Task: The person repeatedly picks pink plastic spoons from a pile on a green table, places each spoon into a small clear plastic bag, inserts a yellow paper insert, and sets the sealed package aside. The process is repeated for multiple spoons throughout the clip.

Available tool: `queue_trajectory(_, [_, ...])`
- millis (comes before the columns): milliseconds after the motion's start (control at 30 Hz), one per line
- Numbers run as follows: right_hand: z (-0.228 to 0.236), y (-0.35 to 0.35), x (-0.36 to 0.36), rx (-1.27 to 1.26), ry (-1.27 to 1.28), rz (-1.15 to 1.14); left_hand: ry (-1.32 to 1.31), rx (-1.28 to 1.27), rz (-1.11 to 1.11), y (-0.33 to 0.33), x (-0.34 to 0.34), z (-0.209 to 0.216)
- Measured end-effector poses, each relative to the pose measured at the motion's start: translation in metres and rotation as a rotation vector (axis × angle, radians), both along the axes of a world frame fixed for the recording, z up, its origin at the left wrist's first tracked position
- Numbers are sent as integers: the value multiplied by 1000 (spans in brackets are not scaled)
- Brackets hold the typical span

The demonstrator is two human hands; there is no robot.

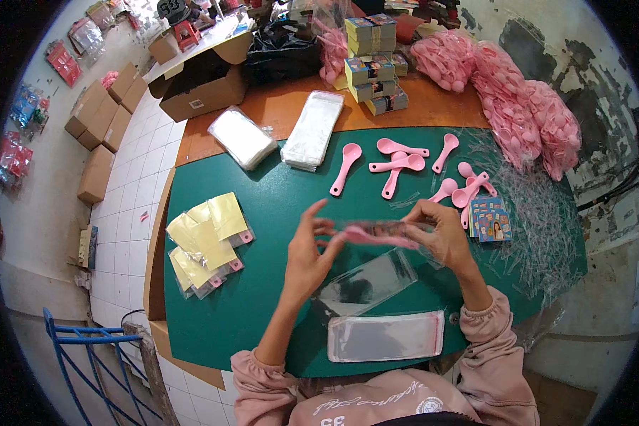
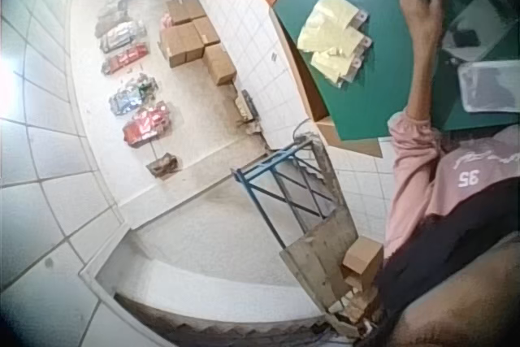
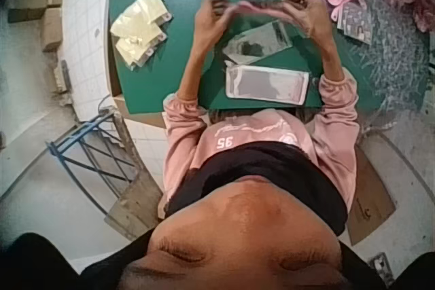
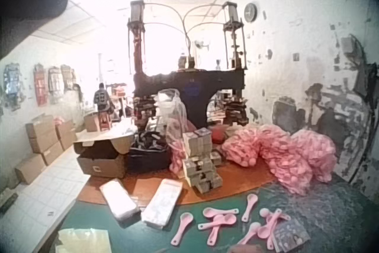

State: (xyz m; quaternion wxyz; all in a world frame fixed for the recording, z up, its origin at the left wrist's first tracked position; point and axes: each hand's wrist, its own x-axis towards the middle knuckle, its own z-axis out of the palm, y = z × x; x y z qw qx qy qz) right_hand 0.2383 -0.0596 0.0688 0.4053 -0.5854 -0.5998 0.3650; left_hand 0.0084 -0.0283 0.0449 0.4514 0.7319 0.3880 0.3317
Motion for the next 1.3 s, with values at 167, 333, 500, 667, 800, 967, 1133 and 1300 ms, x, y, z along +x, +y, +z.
queue_trajectory(167, [-1,-3,-31,260,-152,-35,-347,-778,7,-25,9,-9])
queue_trajectory(333, [0,-16,-34,154,-240,430,-471,-973,-12,-39,1,-6])
queue_trajectory(500, [-8,-27,-43,214,-420,567,-388,-924,-57,-52,-6,-8])
queue_trajectory(667, [-19,-29,-57,252,-479,559,-359,-920,-40,-49,-10,-8])
queue_trajectory(800, [-22,-30,-62,459,-611,498,-431,-983,53,-46,-9,-6])
queue_trajectory(967, [-23,-35,-70,598,-834,418,-421,-897,121,-47,-1,-6])
queue_trajectory(1133, [-18,-29,-55,397,-500,582,-226,-587,53,-48,5,-13])
queue_trajectory(1300, [6,-19,-8,-84,6,751,-215,-673,45,-41,6,-8])
